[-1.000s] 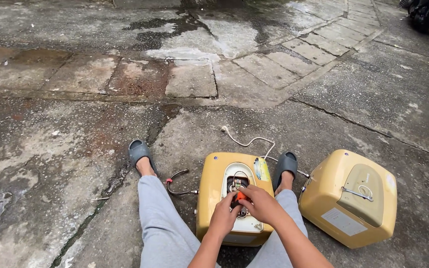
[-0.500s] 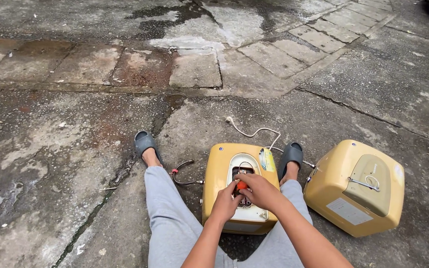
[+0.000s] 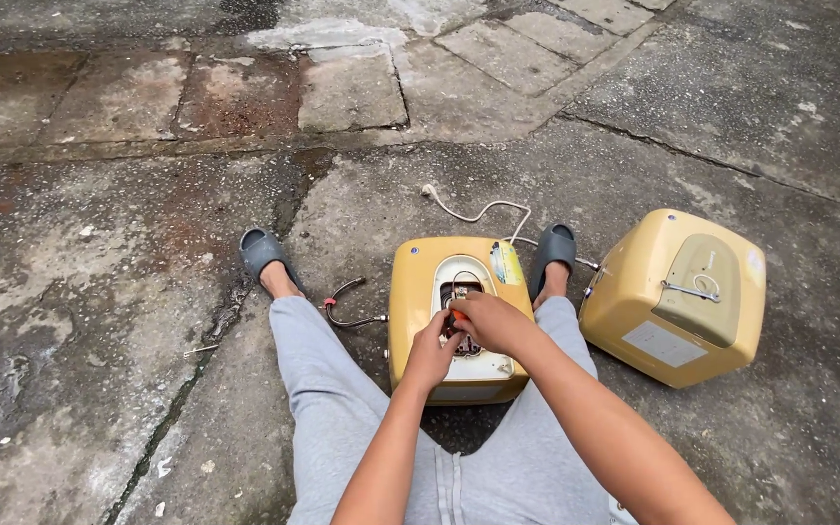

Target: Repairing and adjusting the internal components of a water heater using a screwdriver.

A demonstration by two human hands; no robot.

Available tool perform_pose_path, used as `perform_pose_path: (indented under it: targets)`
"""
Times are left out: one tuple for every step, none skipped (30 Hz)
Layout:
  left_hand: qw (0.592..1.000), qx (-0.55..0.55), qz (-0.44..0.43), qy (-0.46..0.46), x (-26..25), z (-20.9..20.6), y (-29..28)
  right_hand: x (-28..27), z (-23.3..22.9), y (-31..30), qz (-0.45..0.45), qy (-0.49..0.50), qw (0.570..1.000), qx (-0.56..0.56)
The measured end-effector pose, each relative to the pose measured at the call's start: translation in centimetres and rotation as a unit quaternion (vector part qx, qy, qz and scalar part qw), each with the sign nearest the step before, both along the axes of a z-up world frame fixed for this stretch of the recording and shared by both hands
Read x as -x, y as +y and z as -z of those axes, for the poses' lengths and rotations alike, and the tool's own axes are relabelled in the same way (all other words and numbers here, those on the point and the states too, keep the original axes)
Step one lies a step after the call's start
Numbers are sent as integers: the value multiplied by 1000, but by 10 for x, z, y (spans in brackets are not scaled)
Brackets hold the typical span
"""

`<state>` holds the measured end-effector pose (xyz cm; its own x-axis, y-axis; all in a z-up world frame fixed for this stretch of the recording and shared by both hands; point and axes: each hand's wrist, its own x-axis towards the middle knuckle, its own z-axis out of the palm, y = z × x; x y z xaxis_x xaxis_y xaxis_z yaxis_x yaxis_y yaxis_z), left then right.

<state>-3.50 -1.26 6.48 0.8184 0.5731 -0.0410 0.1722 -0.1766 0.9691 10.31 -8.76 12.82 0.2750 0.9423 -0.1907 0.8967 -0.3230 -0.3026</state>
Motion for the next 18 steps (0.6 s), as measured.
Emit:
perform_pose_path:
  targets:
    - [1000, 2, 8, 3, -6, 15, 3, 3, -7, -1, 8, 3, 1000, 2]
    - [999, -25, -27, -2, -12, 30, 7, 6, -13, 0, 24, -4, 1000, -10]
    - [997, -52, -61, -7, -18, 46, 11, 10, -19, 1, 40, -12, 999, -22]
    - [997, -50, -56, -3, -19, 53, 11, 14, -16, 1, 45, -8, 999, -19]
    - [994, -72, -88, 2, -20, 59, 10, 18, -13, 2, 61, -30, 997, -23]
    - [988, -96, -119, 6, -21, 65, 13, 21, -10, 4, 77, -54, 995, -29]
    - [989, -95, -114, 10, -22, 60, 13, 25, -13, 4, 82, -50, 995, -28]
    - [989, -100, -106, 19, -20, 56, 13, 30, -15, 5, 95, -69, 993, -31]
    - [989, -105, -97, 27, -18, 51, 13, 35, -17, 5, 109, -89, 989, -34]
    - [990, -103, -93, 33, -15, 43, 13, 30, -7, 7, 112, -83, 990, -30]
    - [993, -83, -72, 36, -13, 34, 14, 24, 4, 9, 104, -81, 991, -38]
    - [996, -62, -51, 38, -13, 26, 15, 17, 14, 12, 96, -79, 991, -44]
    - [996, -59, -47, 44, -10, 18, 16, 10, 21, 14, 98, -74, 992, -40]
    - [999, -33, -5, 32, -7, 10, 15, 2, 27, 14, 76, -62, 995, -30]
    - [999, -7, 37, 19, -4, 2, 15, -5, 33, 14, 53, -50, 997, -20]
    - [999, -7, 39, 20, -9, 12, 17, -8, 33, 12, 55, -49, 997, -20]
    - [999, 11, 44, 21, -14, 22, 18, -11, 34, 10, 38, -41, 998, -11]
    - [998, 29, 49, 22, -20, 31, 20, -15, 33, 9, 21, -34, 999, -2]
